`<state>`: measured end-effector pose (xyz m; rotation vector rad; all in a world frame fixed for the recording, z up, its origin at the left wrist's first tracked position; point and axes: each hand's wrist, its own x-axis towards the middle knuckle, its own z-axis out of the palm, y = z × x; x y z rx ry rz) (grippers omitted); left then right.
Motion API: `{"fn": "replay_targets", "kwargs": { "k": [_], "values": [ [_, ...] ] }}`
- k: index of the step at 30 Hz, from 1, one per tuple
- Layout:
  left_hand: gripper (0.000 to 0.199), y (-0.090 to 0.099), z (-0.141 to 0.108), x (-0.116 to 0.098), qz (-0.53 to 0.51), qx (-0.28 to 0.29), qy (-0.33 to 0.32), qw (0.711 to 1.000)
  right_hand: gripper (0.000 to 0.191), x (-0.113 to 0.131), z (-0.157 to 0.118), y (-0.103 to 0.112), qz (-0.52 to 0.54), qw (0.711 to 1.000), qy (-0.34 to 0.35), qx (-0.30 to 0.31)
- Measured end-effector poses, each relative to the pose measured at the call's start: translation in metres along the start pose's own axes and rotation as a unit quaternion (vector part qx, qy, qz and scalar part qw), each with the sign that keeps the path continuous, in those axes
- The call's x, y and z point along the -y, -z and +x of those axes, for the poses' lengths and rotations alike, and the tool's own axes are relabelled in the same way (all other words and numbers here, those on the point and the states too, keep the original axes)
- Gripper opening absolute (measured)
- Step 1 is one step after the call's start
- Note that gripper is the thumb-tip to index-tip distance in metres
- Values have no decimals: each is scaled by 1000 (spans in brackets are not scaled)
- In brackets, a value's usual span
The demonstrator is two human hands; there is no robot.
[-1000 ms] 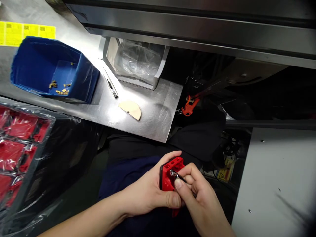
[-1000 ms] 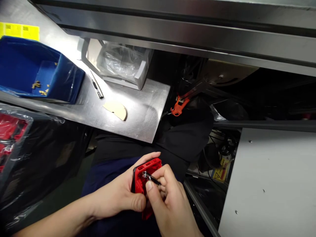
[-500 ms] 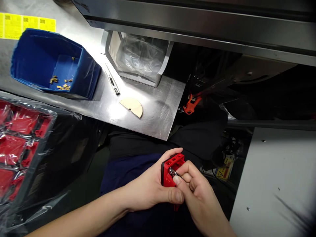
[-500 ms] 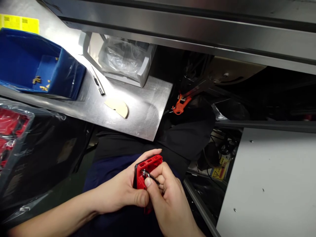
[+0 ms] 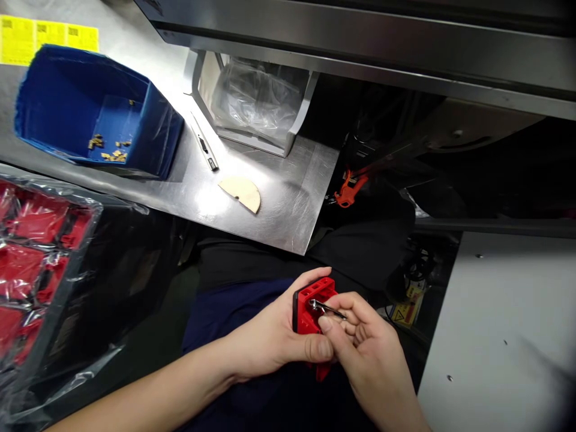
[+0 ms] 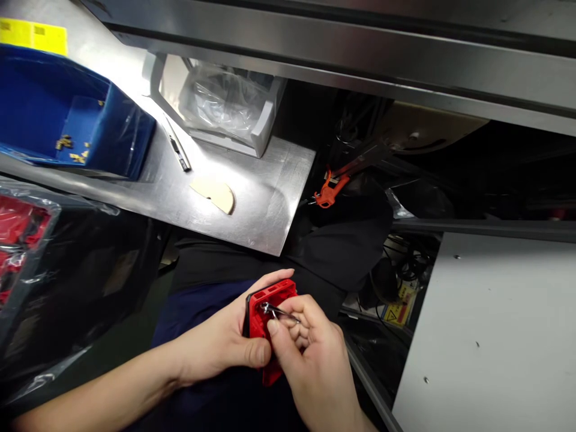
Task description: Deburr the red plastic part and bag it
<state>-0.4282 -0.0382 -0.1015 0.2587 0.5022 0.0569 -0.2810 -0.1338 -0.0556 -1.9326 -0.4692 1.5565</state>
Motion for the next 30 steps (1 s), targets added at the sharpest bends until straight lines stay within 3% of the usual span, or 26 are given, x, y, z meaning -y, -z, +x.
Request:
{"fn": "replay_targets", "kwargs": {
  "k": [14,30],
  "values": [
    [101,2,0,1,3,4,7,1000,25,5,-1,-2,-8,1000,8,-11],
    [102,3,-1,4,11,0,9,1000,22,1,2,0,-34,999,16,18]
  ]
}}
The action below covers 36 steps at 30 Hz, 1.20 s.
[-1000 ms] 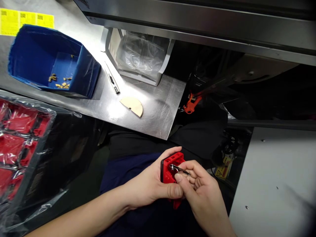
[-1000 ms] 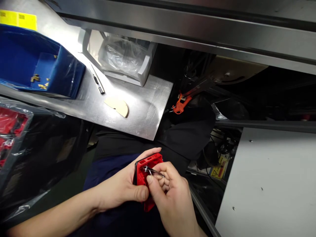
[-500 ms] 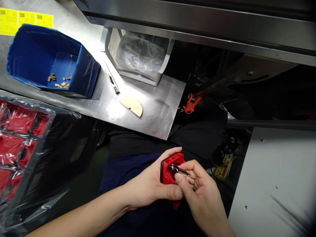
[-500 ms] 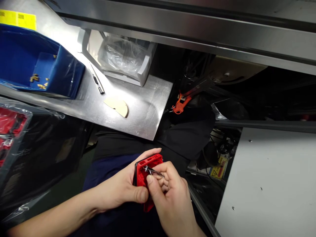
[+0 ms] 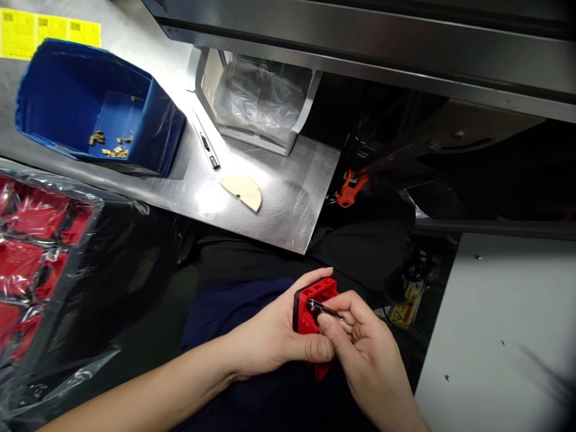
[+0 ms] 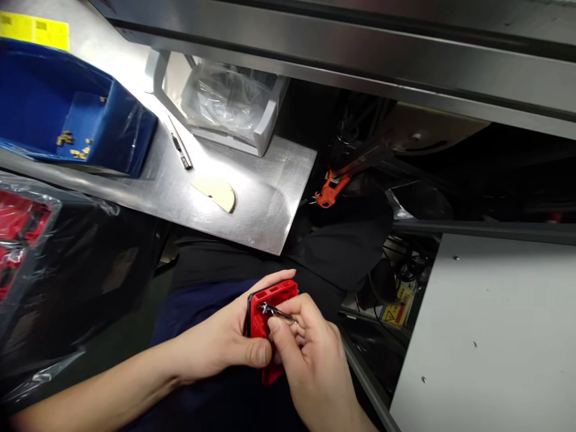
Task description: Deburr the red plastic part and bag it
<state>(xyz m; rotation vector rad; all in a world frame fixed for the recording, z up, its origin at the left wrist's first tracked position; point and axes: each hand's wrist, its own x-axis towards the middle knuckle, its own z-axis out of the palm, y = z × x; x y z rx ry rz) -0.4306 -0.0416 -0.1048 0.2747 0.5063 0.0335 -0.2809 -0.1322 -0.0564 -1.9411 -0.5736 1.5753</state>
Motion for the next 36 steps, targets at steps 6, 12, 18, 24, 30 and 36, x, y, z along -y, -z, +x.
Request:
{"fn": "replay_targets", "kwargs": {
  "k": [6,12,18,24,30,36],
  "values": [
    [100,-1,-2,0,-15,-5,-5,1000,11,-9,-6,10,-68,989,99,-84],
    [89,1,-4,-1,-72,19,9,997,31,7,1,40,-296,854,406,-132],
    [96,3,-3,-4,-50,100,17,994,31,28,6,46,-366,823,433,38],
    [100,2,-1,-10,-27,142,23,989,28,31,4,45,-398,811,423,76],
    [96,-1,1,-16,-16,140,22,990,27,30,6,46,-411,796,439,73],
    [92,0,2,-15,-36,153,32,987,25,30,4,47,-416,806,412,90]
  ]
}}
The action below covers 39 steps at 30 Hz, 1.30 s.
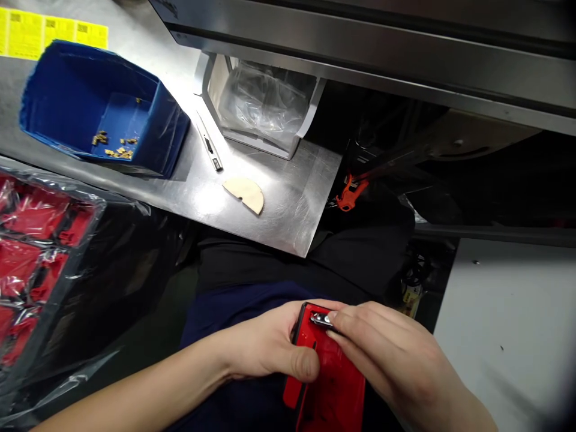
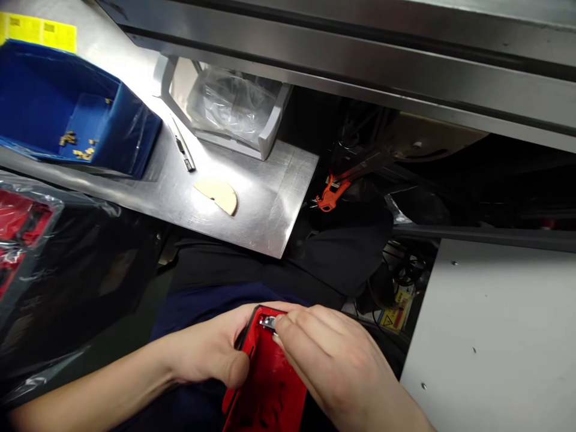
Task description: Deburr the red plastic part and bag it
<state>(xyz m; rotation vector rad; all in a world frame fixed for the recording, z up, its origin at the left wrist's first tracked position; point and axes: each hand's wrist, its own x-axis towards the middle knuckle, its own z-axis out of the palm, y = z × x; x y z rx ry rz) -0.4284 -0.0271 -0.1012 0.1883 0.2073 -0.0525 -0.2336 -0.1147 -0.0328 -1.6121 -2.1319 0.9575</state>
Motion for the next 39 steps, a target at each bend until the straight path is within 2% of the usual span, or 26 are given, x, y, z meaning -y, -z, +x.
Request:
{"fn": "replay_targets", "kwargs": {
  "k": [5,9,10,12,15,17,19,21,23,25,28,32,35,37,39],
  "values": [
    [92,3,1,2,-23,14,4,1000,27,-1,-2,3,-17,999,-1,28],
    [87,8,-1,5,-31,22,10,999,23,-3,-3,9,7,1000,-6,0],
    [88,9,-1,6,-32,19,13,999,22,-3,-4,10,19,999,-24,-24],
    [92,11,-3,9,-36,4,19,999,21,-6,-7,12,32,988,-94,-118],
    [98,13,-6,11,-44,-26,33,998,20,-19,-7,8,68,928,-232,-284],
    [103,14,-8,11,-50,-38,46,997,21,-36,2,0,130,887,-298,-328],
    [109,14,-9,12,-56,-42,53,996,23,-58,18,-12,196,874,-320,-309],
    [112,15,-10,14,-56,-33,48,997,24,-81,39,-27,203,894,-305,-256],
    [112,15,-10,16,-50,-14,34,998,23,-97,66,-43,159,923,-273,-220],
    [112,16,-12,18,-45,8,17,999,23,-106,97,-59,110,934,-246,-233],
    [110,16,-15,20,-43,24,-6,999,27,-112,145,-77,80,932,-223,-275],
    [112,13,-21,20,-28,16,-23,999,26,-123,194,-90,38,941,-212,-260],
    [110,9,-24,19,-31,-5,-40,999,31,-130,202,-91,26,948,-209,-239],
    [107,6,-26,17,-37,-29,-56,997,41,-131,194,-87,37,948,-204,-239],
    [102,3,-26,12,-29,-61,-78,995,40,-126,174,-79,66,946,-201,-245]
  ]
}}
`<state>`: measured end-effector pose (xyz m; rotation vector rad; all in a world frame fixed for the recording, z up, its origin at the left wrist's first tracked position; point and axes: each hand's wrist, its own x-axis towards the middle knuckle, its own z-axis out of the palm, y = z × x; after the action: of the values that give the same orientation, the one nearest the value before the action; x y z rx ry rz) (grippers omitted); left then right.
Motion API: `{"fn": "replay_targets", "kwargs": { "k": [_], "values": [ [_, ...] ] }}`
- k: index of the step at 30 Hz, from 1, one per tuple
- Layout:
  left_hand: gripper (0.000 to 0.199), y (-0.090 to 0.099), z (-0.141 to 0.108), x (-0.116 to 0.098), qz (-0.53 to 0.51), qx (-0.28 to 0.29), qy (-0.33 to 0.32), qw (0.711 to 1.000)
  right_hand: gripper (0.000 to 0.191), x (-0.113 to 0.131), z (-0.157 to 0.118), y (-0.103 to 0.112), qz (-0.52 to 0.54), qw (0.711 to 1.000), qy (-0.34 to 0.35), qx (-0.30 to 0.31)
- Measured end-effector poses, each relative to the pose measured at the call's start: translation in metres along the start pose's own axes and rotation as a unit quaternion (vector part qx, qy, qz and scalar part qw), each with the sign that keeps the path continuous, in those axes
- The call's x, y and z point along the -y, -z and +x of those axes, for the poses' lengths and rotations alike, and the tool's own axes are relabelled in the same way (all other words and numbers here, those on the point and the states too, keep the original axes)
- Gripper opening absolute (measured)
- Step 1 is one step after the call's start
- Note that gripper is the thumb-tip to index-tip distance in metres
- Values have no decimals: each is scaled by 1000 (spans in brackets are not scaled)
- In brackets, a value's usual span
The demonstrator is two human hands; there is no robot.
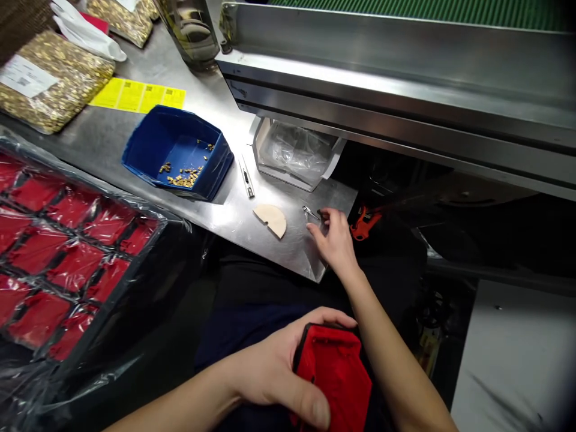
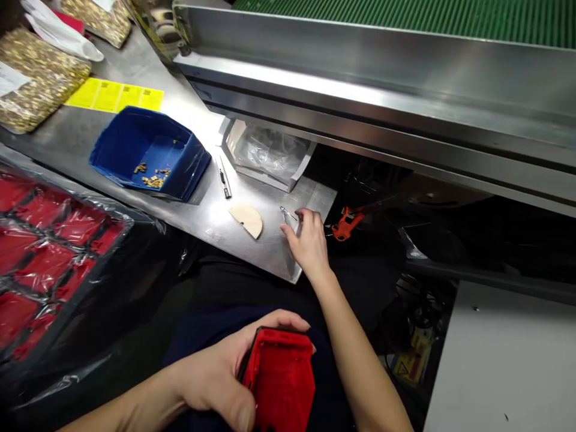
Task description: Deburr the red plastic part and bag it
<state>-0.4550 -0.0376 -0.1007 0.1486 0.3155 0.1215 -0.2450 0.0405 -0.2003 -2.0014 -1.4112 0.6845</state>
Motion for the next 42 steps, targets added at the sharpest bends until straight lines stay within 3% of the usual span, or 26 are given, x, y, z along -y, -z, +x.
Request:
{"fn": "replay_targets", "kwargs": {
  "k": [3,6,7,11,14,19,25,32,34,39,42],
  "values": [
    [94,-2,3,-10,62,-77,-55,994,27,7,-43,34,51,998,-22,-21],
    [82,-1,10,-20,152,-168,-97,969,27,20,-103,66,96,991,-40,-88],
    [76,0,14,-23,179,-195,-105,959,30,26,-123,74,112,991,-18,-74],
    [57,3,31,-24,245,-277,-106,923,33,42,-175,86,27,978,173,110],
    [53,2,44,-23,265,-303,-84,912,19,40,-179,85,6,974,192,123],
    [42,-2,52,-33,301,-306,-108,897,8,24,-173,86,152,977,115,93],
    [34,1,54,-38,319,-319,-158,878,22,30,-181,81,264,959,9,98],
    [39,8,59,-29,375,-359,-167,839,16,40,-177,81,288,949,-78,98],
    [38,7,56,-31,391,-335,-170,840,16,42,-176,81,286,950,-95,87],
    [36,7,44,-35,416,-184,-167,875,18,46,-173,81,292,945,-134,61],
    [27,7,43,-33,410,-173,-180,877,17,49,-173,79,285,948,-130,62]
  ]
}}
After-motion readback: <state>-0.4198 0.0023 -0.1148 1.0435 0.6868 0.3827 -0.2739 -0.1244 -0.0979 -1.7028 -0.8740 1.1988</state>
